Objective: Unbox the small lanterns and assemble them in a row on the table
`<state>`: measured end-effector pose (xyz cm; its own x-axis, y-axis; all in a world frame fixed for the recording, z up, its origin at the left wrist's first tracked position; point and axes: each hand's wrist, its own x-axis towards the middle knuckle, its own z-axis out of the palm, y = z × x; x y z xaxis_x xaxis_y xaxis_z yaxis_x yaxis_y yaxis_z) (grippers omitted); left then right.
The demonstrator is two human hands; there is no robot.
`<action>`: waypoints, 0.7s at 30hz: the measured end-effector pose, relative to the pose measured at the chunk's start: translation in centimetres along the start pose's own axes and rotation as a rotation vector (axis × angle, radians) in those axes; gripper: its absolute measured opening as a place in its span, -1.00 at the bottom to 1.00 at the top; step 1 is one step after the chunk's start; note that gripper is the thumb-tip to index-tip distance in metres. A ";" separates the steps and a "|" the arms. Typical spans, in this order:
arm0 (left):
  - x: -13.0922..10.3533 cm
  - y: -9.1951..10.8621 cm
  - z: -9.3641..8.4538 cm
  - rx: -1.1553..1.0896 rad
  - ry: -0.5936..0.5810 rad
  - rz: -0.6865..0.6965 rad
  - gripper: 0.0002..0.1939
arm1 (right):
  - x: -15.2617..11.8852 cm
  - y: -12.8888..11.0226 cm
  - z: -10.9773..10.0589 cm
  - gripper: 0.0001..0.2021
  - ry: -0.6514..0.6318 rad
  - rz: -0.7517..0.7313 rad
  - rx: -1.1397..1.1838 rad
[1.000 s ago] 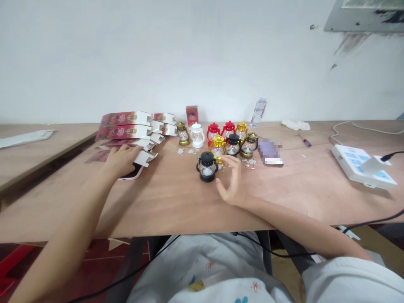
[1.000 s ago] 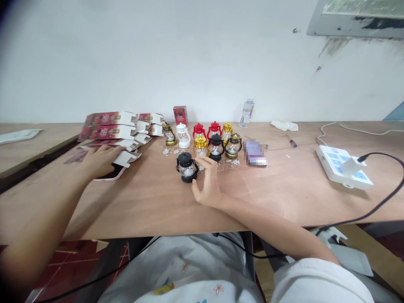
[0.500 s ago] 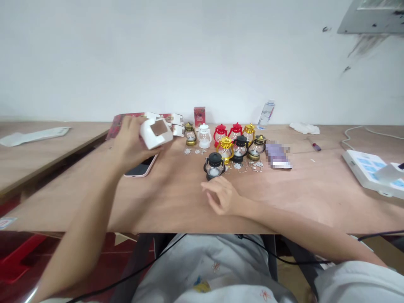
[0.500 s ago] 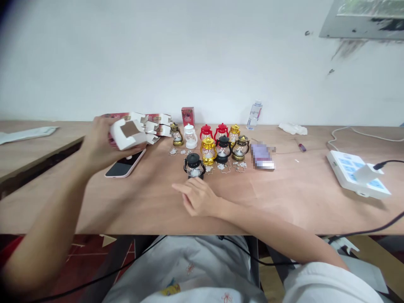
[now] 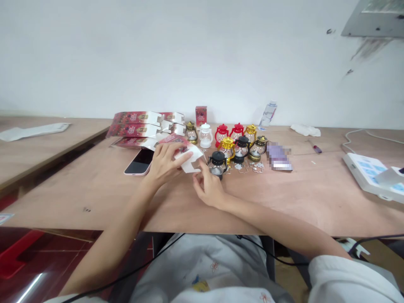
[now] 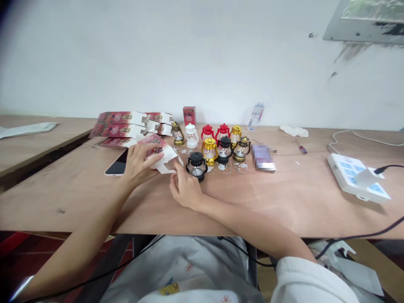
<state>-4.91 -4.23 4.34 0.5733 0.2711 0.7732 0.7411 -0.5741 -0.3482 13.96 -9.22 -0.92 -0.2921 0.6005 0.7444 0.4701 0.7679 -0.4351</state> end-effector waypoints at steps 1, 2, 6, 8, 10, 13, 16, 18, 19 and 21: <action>-0.1 0.1 0.0 -0.018 -0.011 -0.020 -0.63 | -0.1 0.0 -0.1 -0.45 0.010 -0.001 -0.010; -0.1 0.2 0.0 -0.038 -0.011 -0.051 -0.64 | -0.2 -0.1 -0.2 -0.48 0.019 0.000 -0.016; 0.3 0.6 0.0 -0.134 0.025 -0.257 -0.50 | -0.5 -0.6 -0.4 -0.51 0.032 -0.008 0.004; 0.4 0.5 0.0 -0.149 0.043 -0.276 -0.45 | -0.5 -0.8 -0.6 -0.52 0.058 -0.030 0.003; 0.4 0.4 -0.1 -0.129 0.084 -0.221 -0.43 | -0.3 -1.0 -1.0 -0.56 0.087 -0.058 -0.002; 0.2 0.1 -0.3 -0.052 0.109 -0.154 -0.49 | 0.2 -1.6 -1.9 -0.63 0.108 -0.069 -0.035; 0.0 0.0 -0.4 -0.004 0.080 -0.087 -0.67 | 1.2 -2.2 -3.2 -0.69 0.126 -0.075 -0.138; -0.1 0.0 -0.3 -0.022 0.124 -0.024 -0.74 | 1.9 -2.6 -4.0 -0.74 0.173 -0.122 -0.224; -0.2 0.1 -0.3 -0.034 0.160 -0.005 -0.76 | 2.3 -2.7 -4.4 -0.77 0.199 -0.155 -0.255; -0.3 0.1 -0.1 -0.042 0.207 -0.012 -0.73 | 2.9 -2.9 -5.1 -0.82 0.234 -0.211 -0.282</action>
<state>-5.06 -4.45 4.14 0.4776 0.1163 0.8709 0.7298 -0.6044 -0.3195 15.99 -10.81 5.09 -0.2250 0.3447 0.9113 0.6394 0.7580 -0.1288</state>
